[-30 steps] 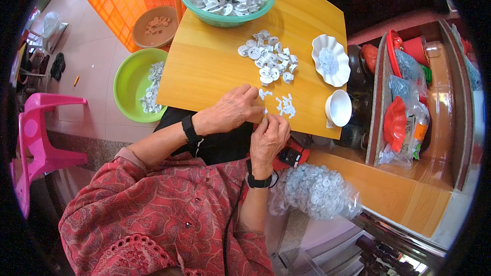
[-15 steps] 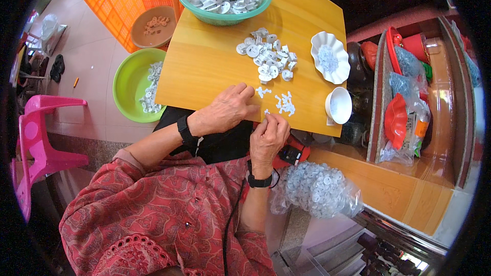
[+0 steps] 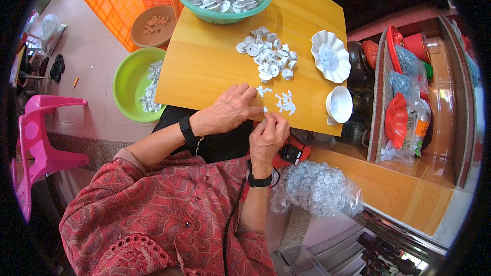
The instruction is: Assembling small white plastic components by hand at a table.
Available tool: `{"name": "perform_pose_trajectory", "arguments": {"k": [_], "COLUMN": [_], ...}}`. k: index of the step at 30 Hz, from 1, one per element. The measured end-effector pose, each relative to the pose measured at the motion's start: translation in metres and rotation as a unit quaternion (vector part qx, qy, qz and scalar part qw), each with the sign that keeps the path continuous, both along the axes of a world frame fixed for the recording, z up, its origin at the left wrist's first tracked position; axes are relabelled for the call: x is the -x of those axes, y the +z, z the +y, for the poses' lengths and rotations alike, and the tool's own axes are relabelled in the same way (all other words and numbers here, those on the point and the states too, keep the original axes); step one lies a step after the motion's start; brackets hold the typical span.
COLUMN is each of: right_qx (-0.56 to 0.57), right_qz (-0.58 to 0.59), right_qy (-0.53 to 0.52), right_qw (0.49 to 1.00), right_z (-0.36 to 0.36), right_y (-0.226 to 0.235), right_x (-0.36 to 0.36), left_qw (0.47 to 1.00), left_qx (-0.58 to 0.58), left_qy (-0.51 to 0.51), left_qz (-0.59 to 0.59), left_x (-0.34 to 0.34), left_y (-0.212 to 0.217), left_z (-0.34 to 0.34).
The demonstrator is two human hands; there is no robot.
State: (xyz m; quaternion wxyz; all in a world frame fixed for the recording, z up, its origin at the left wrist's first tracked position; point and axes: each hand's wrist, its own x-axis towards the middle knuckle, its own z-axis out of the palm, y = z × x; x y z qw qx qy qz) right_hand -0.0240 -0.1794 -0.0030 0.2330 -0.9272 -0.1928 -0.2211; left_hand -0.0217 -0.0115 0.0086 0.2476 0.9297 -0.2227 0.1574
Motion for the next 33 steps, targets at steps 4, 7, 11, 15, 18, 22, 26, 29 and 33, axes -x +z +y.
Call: {"name": "perform_pose_trajectory", "arguments": {"k": [4,7,11,15,18,22,26,29,33], "right_qx": [0.004,-0.004,-0.026,0.015,0.031,0.027,0.011,-0.007,-0.03], "right_qz": [0.006,0.01,0.014,0.028,0.059,0.044,0.028,0.021,0.016], "right_qy": [0.006,0.006,0.014,0.036,0.037,0.039,0.042,0.043,0.026], "right_qw": [1.0,1.0,0.999,0.999,0.997,0.998,0.999,0.999,0.999], "right_z": [0.002,-0.001,-0.001,0.002,0.0,-0.006,-0.009,-0.01,-0.01], "right_y": [0.004,0.0,0.001,0.012,0.013,0.008,0.003,0.002,0.003], "right_x": [-0.001,-0.002,0.002,0.006,0.008,0.008,0.007,0.007,0.005], "left_qw": [1.0,0.999,1.0,0.995,0.99,0.989,0.995,0.993,0.983], "left_qx": [0.019,0.023,0.028,0.091,0.126,0.146,0.092,0.102,0.163], "left_qy": [0.001,0.005,0.01,0.028,0.057,0.039,0.032,0.065,0.08], "left_qz": [0.015,0.024,0.003,0.025,0.019,-0.001,0.0,0.008,0.03], "left_x": [0.002,0.004,0.0,-0.015,-0.035,-0.055,-0.07,-0.077,-0.073], "left_y": [0.002,0.002,-0.005,-0.007,-0.002,0.008,-0.001,-0.016,-0.017], "left_z": [0.003,0.007,0.01,0.015,0.016,0.016,0.012,0.013,0.018]}}
